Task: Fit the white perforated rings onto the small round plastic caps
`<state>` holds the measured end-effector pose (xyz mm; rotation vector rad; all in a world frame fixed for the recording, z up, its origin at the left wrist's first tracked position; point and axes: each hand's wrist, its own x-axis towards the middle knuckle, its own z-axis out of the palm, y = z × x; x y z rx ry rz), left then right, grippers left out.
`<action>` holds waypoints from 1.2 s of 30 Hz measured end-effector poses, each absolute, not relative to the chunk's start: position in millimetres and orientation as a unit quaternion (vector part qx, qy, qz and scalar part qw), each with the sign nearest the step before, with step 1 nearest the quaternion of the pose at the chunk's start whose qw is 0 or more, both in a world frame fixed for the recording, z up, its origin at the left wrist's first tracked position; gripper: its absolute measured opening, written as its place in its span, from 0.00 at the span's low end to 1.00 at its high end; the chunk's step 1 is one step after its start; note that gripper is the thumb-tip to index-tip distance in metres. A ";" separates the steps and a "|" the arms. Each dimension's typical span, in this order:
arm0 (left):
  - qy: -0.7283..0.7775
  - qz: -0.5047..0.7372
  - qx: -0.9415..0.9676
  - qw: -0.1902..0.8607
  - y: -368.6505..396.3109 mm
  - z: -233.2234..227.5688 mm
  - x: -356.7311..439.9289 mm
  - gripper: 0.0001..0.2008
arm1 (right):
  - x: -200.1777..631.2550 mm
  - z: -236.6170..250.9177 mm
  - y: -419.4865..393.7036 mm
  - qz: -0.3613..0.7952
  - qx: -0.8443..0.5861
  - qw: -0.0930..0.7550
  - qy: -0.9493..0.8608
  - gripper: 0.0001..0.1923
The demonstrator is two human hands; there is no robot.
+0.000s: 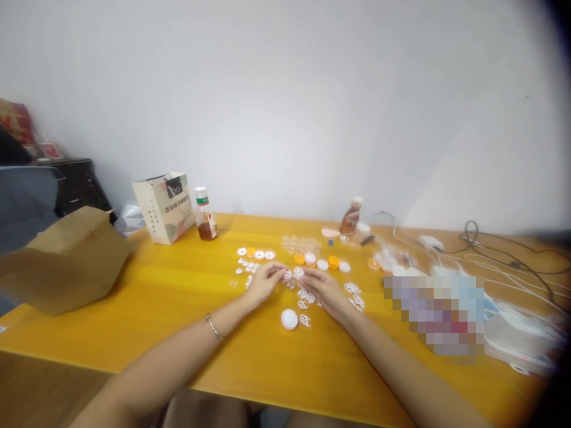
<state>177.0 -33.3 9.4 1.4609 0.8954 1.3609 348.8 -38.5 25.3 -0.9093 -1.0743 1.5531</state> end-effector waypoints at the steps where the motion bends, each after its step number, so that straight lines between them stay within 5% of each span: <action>1: 0.361 0.555 0.588 0.465 -33.4 9.6 176.8 0.12 | 348.6 25.8 -39.2 0.644 -0.375 0.499 -0.443 0.11; 36: 0.361 0.520 0.672 0.384 -41.5 20.1 177.1 0.09 | 345.7 25.1 -42.1 0.617 -0.388 0.450 -0.516 0.18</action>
